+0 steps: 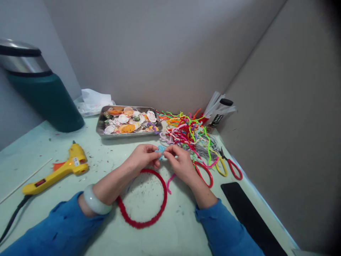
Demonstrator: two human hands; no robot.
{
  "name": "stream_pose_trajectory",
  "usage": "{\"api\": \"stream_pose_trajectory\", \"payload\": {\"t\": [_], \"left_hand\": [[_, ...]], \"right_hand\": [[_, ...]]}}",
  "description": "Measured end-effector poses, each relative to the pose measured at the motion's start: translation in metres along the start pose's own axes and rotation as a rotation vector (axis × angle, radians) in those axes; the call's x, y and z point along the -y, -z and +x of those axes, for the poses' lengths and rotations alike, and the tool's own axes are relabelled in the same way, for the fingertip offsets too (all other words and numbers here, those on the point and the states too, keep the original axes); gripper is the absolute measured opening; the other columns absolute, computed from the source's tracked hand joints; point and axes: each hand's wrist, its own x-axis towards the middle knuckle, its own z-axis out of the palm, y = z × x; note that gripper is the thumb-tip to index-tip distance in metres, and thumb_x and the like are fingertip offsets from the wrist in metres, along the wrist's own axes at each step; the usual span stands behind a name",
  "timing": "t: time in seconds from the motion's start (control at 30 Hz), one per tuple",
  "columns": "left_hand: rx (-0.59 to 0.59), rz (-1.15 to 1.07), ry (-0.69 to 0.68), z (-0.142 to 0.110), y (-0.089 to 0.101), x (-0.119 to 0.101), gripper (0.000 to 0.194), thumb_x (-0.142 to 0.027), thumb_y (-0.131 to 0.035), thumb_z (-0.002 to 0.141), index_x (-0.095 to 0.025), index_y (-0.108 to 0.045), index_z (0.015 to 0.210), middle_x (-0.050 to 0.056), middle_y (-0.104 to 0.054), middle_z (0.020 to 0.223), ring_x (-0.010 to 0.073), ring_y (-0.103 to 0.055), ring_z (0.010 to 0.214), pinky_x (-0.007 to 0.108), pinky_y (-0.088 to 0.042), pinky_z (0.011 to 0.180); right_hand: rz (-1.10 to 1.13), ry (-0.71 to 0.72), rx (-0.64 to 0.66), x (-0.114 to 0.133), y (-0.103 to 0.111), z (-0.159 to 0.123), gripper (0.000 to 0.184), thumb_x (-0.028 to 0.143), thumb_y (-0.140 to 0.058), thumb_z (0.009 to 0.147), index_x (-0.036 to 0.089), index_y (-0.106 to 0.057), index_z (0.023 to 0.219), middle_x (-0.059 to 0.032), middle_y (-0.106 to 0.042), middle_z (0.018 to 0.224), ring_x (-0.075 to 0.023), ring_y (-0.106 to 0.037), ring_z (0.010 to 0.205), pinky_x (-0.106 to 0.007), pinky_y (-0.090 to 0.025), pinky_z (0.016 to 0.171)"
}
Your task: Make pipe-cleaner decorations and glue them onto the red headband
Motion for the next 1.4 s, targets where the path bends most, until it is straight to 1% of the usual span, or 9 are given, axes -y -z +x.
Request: {"api": "stream_pose_trajectory", "payload": {"t": [0.23, 0.47, 0.73, 0.83, 0.9, 1.03, 1.13, 1.27, 1.4], "left_hand": [[-0.08, -0.207, 0.024, 0.003, 0.0, 0.001, 0.02, -0.019, -0.075, 0.062, -0.011, -0.058, 0.07, -0.001, -0.057, 0.056, 0.0075, -0.054, 0.046, 0.02, -0.049, 0.049], [-0.088, -0.191, 0.063, 0.003, 0.002, -0.002, 0.024, -0.03, -0.072, 0.069, -0.011, -0.062, 0.081, 0.003, -0.06, 0.07, 0.0099, -0.057, 0.052, 0.023, -0.051, 0.048], [-0.369, -0.058, -0.11, 0.012, 0.021, -0.005, 0.022, -0.029, -0.068, 0.067, -0.013, -0.06, 0.079, 0.002, -0.06, 0.079, 0.0072, -0.052, 0.048, 0.022, -0.044, 0.044], [-0.437, 0.158, -0.117, 0.016, 0.031, -0.001, 0.021, -0.031, -0.065, 0.068, -0.014, -0.061, 0.08, 0.002, -0.061, 0.069, 0.0108, -0.053, 0.048, 0.023, -0.041, 0.044], [-0.465, 0.466, -0.137, 0.019, 0.037, 0.001, 0.021, -0.031, -0.061, 0.07, -0.015, -0.065, 0.083, 0.003, -0.062, 0.064, 0.0146, -0.055, 0.051, 0.025, -0.04, 0.048], [-0.47, 1.107, -0.214, 0.017, 0.037, 0.005, 0.024, -0.033, -0.059, 0.071, -0.019, -0.071, 0.087, 0.009, -0.068, 0.09, 0.0248, -0.061, 0.082, 0.031, -0.043, 0.068], [-0.419, 1.303, -0.264, 0.013, 0.03, 0.007, 0.023, -0.033, -0.056, 0.073, -0.021, -0.071, 0.086, 0.009, -0.065, 0.096, 0.0275, -0.058, 0.094, 0.033, -0.042, 0.074], [-0.373, 1.167, -0.281, 0.013, 0.024, 0.009, 0.015, -0.029, -0.057, 0.072, -0.019, -0.066, 0.077, 0.006, -0.065, 0.081, 0.0225, -0.06, 0.08, 0.031, -0.042, 0.067], [-0.238, 0.563, -0.119, 0.017, 0.021, 0.01, 0.019, -0.033, -0.058, 0.069, -0.017, -0.062, 0.078, -0.001, -0.061, 0.061, 0.0138, -0.054, 0.053, 0.024, -0.04, 0.049]], "right_hand": [[0.284, -0.181, 0.0, -0.01, -0.005, 0.003, 0.021, 0.034, -0.06, 0.078, 0.018, -0.057, 0.091, 0.0008, -0.057, 0.075, -0.0121, -0.051, 0.065, -0.023, -0.041, 0.058], [0.279, -0.242, 0.053, -0.014, -0.007, 0.003, 0.018, 0.033, -0.055, 0.08, 0.018, -0.053, 0.071, 0.0042, -0.049, 0.059, -0.01, -0.043, 0.054, -0.021, -0.035, 0.051], [0.133, -0.261, -0.007, -0.019, -0.007, 0.003, 0.019, 0.034, -0.054, 0.079, 0.018, -0.054, 0.069, 0.0041, -0.05, 0.057, -0.0108, -0.043, 0.053, -0.022, -0.032, 0.05], [0.098, -0.262, -0.02, -0.019, -0.007, 0.003, 0.02, 0.035, -0.053, 0.079, 0.018, -0.055, 0.069, 0.0037, -0.05, 0.057, -0.0113, -0.043, 0.054, -0.022, -0.031, 0.05], [0.074, -0.268, -0.013, -0.017, -0.006, 0.004, 0.02, 0.035, -0.053, 0.079, 0.018, -0.055, 0.068, 0.0037, -0.049, 0.056, -0.0115, -0.043, 0.054, -0.022, -0.032, 0.051], [0.027, -0.266, 0.015, -0.014, -0.005, 0.004, 0.02, 0.033, -0.052, 0.08, 0.018, -0.057, 0.068, 0.0031, -0.052, 0.057, -0.0122, -0.046, 0.056, -0.022, -0.033, 0.053], [0.017, -0.257, 0.036, -0.015, -0.006, 0.004, 0.021, 0.033, -0.05, 0.083, 0.019, -0.059, 0.07, 0.0023, -0.054, 0.059, -0.0125, -0.048, 0.058, -0.022, -0.034, 0.054], [0.085, -0.273, 0.057, -0.02, -0.008, 0.003, 0.022, 0.034, -0.051, 0.082, 0.018, -0.062, 0.072, 0.0022, -0.053, 0.058, -0.0119, -0.046, 0.055, -0.022, -0.033, 0.051], [0.27, -0.325, 0.119, -0.021, -0.009, 0.003, 0.025, 0.036, -0.052, 0.083, 0.017, -0.063, 0.073, 0.0022, -0.054, 0.059, -0.0104, -0.045, 0.051, -0.021, -0.034, 0.049]]}}
